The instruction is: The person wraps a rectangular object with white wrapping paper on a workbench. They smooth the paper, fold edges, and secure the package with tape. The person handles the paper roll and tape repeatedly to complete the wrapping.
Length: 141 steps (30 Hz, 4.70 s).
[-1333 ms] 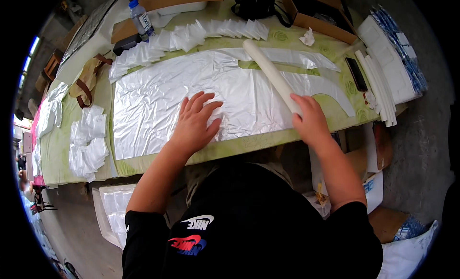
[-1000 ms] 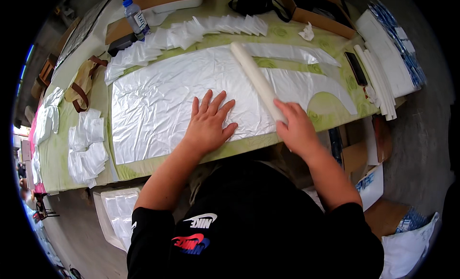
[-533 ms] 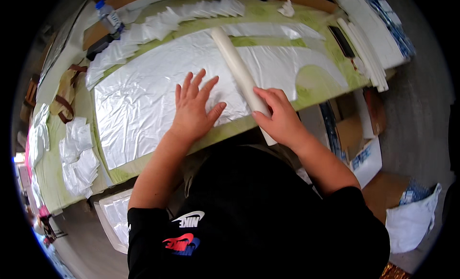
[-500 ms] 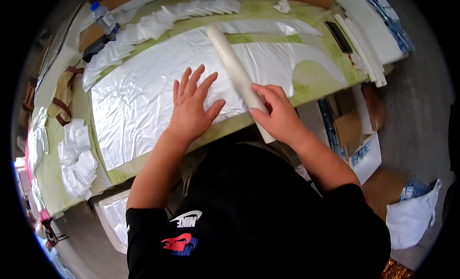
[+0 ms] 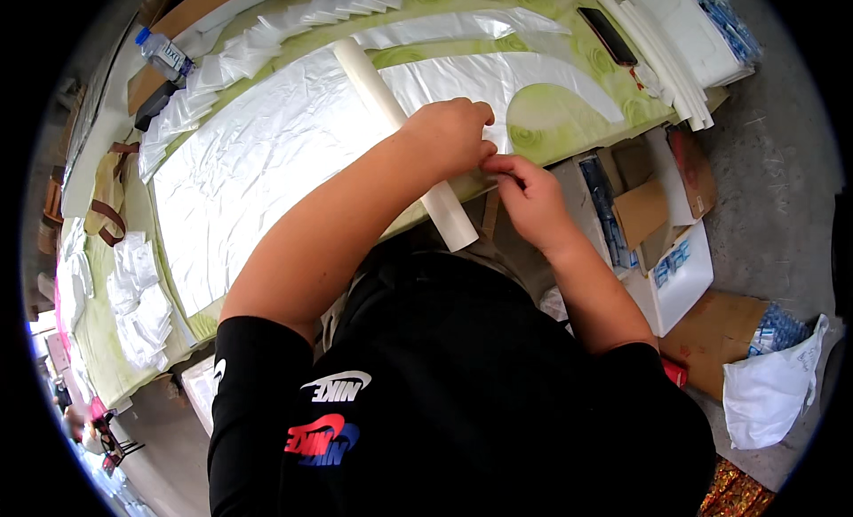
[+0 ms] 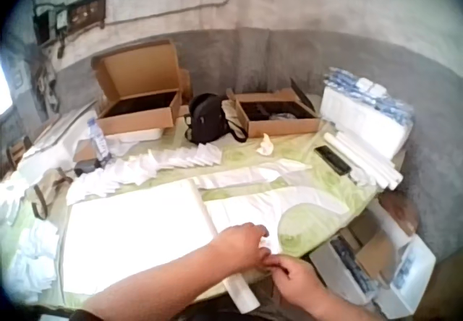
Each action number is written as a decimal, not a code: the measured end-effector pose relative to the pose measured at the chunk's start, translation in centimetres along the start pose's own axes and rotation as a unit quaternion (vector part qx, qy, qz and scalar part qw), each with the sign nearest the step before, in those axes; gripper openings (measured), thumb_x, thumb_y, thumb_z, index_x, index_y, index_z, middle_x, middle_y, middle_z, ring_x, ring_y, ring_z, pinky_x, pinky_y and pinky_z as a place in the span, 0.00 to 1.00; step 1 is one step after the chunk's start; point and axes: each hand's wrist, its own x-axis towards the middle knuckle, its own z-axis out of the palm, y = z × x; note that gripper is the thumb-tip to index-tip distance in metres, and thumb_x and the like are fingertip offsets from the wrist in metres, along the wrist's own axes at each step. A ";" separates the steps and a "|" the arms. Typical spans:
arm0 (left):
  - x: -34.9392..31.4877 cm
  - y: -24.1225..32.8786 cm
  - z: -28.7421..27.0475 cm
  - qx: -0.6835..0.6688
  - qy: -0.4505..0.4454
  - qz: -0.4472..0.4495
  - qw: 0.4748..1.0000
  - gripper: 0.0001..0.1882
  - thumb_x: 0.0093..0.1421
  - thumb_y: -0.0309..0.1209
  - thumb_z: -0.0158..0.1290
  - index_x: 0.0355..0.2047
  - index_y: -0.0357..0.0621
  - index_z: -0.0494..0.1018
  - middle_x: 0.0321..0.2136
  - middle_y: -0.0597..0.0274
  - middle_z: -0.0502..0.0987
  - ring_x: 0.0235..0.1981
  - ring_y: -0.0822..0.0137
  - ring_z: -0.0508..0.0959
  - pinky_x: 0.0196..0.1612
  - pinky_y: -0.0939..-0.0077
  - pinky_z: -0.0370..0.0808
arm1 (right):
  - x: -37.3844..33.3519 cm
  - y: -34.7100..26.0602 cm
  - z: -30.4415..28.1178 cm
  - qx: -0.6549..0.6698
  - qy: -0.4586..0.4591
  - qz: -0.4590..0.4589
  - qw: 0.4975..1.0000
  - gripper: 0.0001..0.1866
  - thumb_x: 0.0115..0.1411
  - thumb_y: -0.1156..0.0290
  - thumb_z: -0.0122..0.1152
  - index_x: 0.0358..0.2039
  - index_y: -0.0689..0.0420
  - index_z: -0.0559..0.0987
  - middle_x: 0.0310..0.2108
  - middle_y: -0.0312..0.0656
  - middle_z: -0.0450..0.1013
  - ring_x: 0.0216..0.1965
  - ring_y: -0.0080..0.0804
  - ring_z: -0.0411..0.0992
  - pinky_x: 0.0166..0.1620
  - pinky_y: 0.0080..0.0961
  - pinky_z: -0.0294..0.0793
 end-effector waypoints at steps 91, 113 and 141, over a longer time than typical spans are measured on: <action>-8.2 -12.9 1.4 -0.012 0.330 -0.083 0.940 0.29 0.61 0.28 0.55 0.64 0.43 0.67 0.58 0.48 0.75 0.62 0.46 0.71 0.66 0.56 0.66 | -0.8 -2.4 5.8 -0.019 -0.092 -0.304 0.948 0.19 0.53 0.75 0.68 0.48 0.57 0.81 0.58 0.49 0.72 0.60 0.50 0.67 0.63 0.42 0.67; -10.4 -11.0 2.8 0.072 0.266 -0.132 0.952 0.39 0.62 0.37 0.51 0.73 0.46 0.53 0.67 0.48 0.65 0.72 0.42 0.57 0.73 0.43 0.51 | -1.2 -3.7 6.8 -0.078 -0.142 -0.345 0.925 0.19 0.52 0.68 0.71 0.47 0.52 0.81 0.61 0.46 0.71 0.67 0.56 0.61 0.69 0.57 0.55; -16.5 -14.7 0.8 -0.017 0.348 -0.036 0.937 0.28 0.60 0.43 0.58 0.60 0.56 0.75 0.71 0.42 0.58 0.70 0.40 0.60 0.71 0.51 0.59 | 17.2 -7.4 17.8 -0.417 -0.119 -0.139 0.890 0.34 0.58 0.39 0.61 0.64 0.33 0.75 0.76 0.51 0.45 0.76 0.63 0.40 0.72 0.68 0.40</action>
